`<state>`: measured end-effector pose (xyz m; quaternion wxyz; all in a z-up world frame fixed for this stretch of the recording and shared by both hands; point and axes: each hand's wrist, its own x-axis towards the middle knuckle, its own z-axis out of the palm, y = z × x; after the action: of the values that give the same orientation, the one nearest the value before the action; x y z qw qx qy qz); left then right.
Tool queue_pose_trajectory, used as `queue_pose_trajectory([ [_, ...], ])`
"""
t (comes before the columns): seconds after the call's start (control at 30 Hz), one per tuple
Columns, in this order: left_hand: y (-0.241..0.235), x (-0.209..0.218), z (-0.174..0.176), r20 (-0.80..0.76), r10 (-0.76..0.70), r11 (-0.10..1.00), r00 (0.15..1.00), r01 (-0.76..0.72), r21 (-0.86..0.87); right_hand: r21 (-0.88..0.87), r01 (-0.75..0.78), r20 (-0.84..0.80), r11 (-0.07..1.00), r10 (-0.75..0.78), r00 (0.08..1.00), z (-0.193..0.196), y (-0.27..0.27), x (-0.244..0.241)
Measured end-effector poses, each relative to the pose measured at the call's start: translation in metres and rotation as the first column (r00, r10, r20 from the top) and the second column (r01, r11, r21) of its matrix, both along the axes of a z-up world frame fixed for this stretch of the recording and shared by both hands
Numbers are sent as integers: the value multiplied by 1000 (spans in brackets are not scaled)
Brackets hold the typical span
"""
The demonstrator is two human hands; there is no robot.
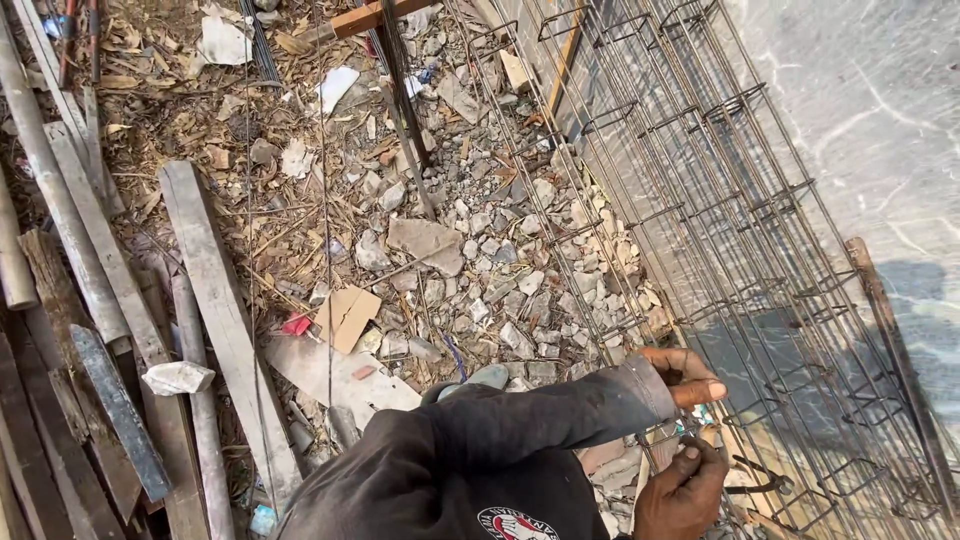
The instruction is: The person ties metal wires around the intersection points of a rebar cage using a pair of pliers. They twist the wire ends tightly to secure the framework together.
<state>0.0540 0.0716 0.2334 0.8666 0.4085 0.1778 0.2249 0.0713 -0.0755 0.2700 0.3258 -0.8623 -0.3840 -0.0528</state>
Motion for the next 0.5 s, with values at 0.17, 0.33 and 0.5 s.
queue_pose_trajectory([
  [0.17,32,25,-27,451,-21,940,892,171,-294,122,-57,-933,991,134,332,-42,-25,33],
  [0.33,72,-14,29,335,-119,973,935,176,-148,566,280,-824,776,516,236,-51,-33,73],
  [0.5,126,-40,63,109,35,998,993,-29,-57,155,-341,-868,927,293,401,-57,-24,71],
])
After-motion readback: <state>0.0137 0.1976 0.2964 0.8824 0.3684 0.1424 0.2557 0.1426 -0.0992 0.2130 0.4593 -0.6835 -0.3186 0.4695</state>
